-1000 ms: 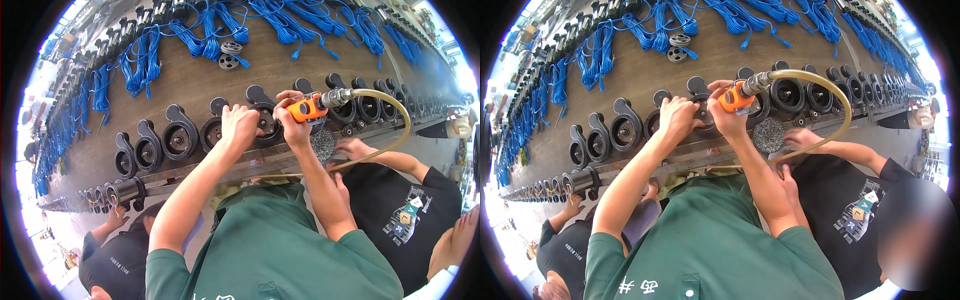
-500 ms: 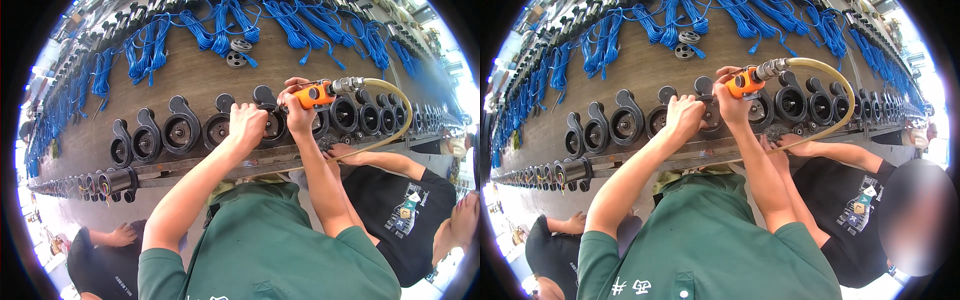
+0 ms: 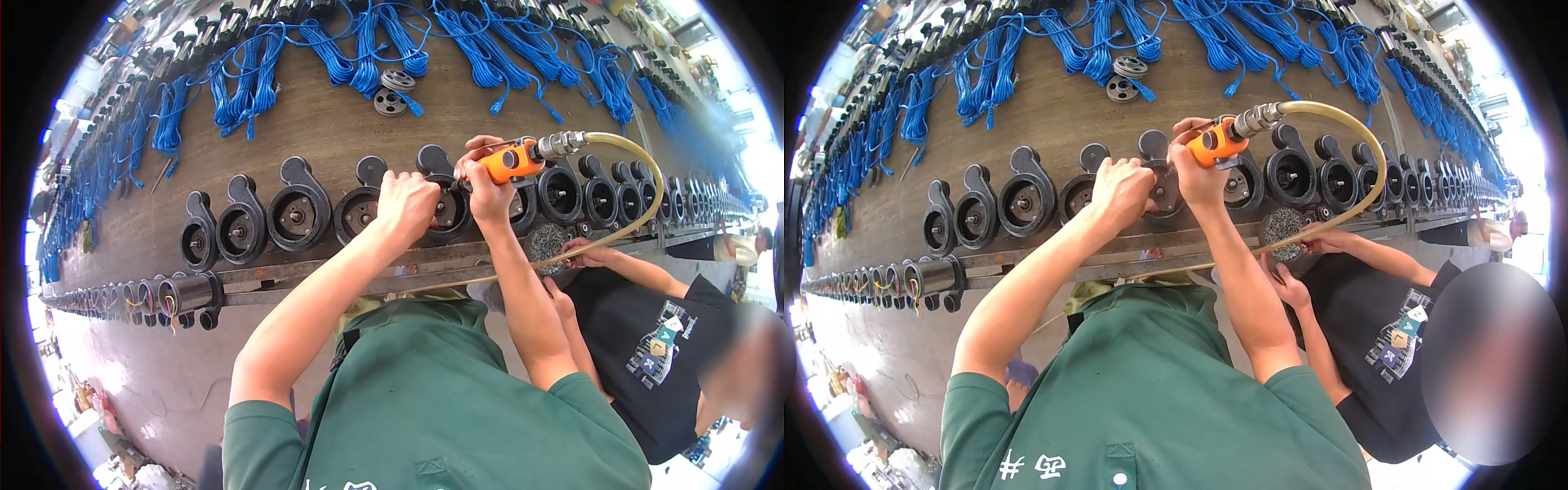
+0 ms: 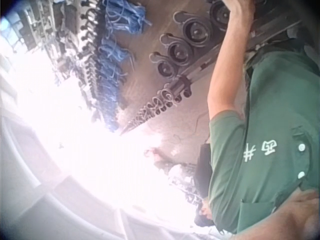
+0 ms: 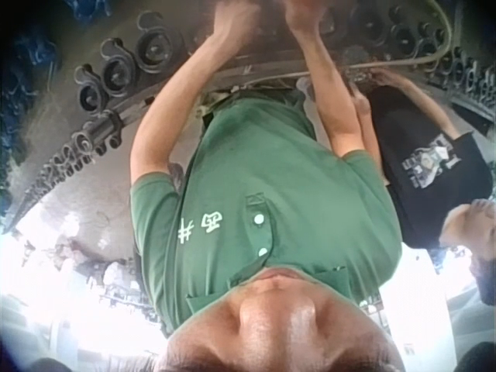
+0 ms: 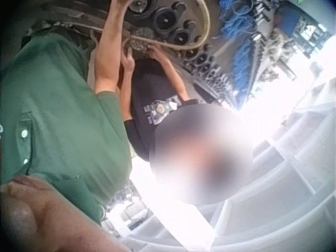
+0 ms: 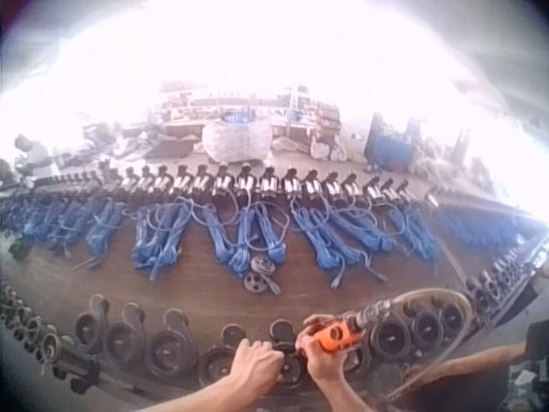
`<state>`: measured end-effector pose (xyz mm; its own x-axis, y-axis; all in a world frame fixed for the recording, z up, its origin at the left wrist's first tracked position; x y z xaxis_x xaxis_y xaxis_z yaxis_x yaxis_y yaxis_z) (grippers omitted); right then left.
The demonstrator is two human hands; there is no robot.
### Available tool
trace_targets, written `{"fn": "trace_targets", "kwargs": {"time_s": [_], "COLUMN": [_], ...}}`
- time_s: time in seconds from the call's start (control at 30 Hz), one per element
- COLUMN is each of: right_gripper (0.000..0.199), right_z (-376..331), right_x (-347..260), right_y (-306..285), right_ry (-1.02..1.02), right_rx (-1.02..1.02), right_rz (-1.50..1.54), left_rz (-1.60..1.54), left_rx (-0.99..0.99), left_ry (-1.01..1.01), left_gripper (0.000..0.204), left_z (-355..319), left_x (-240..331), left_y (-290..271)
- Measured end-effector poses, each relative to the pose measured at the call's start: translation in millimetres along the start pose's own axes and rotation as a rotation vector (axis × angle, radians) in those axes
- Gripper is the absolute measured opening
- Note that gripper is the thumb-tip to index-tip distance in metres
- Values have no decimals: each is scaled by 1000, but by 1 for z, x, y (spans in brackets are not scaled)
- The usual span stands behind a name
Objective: The person assembles components onto a row of black circular parts using a pneumatic screwdriver. The person places a small metal piece and a bolt into the center of each circular part and tightens them in sequence.
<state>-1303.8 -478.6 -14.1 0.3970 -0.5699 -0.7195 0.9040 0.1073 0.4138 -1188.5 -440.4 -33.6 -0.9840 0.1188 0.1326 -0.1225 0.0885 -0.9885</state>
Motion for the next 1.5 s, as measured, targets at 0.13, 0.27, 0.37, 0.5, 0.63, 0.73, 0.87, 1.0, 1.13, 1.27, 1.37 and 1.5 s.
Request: {"fn": "trace_targets", "kwargs": {"time_s": [0.13,0.27,0.37,0.5,0.63,0.73,0.87,1.0,1.13,1.27,1.37,1.5], "right_gripper": [21,21,21,21,21,21,24,23,22,25,27,19], "right_z": [0,-3,-6,-5,-8,-5,-8,-2,-2,1,0,-5], "right_x": [-1,0,0,-3,-5,-9,-4,-5,-8,-6,-8,-9], "right_y": [-1,1,5,11,3,5,8,19,21,23,28,18], "right_ry": [-11,-26,-11,-11,-22,-42,-52,-64,-79,-74,-64,-47], "right_rx": [-25,-34,-48,-100,-32,-23,-45,-145,-158,-200,-232,-105], "right_rz": [-34,26,32,-12,30,32,27,-93,-126,-158,-207,-55], "left_rz": [-6,-24,-31,4,-14,-93,-78,-65,-53,-66,-78,-47], "left_rx": [8,25,41,12,20,48,44,86,63,72,85,103], "left_ry": [18,24,17,-5,2,15,19,16,-2,10,13,5], "left_gripper": [31,29,29,29,28,31,29,28,27,26,24,21], "left_z": [1,0,-3,-5,-9,-11,-11,-14,-16,-10,-11,-11], "left_x": [0,0,1,0,0,0,3,4,5,6,5,9], "left_y": [2,-2,-2,3,2,1,-2,-3,-5,-5,-4,-7]}}
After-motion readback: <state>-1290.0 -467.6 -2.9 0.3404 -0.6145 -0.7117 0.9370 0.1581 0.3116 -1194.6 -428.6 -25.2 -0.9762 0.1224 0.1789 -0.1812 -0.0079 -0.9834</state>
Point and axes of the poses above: each hand's wrist, its own z-axis towards the middle knuckle, its own y-axis out of the palm, x = y × z, the point moved 10 cm from there along z, towards the middle knuckle, and after that the axes turned 14 degrees about -y, right-handed, at the moved point
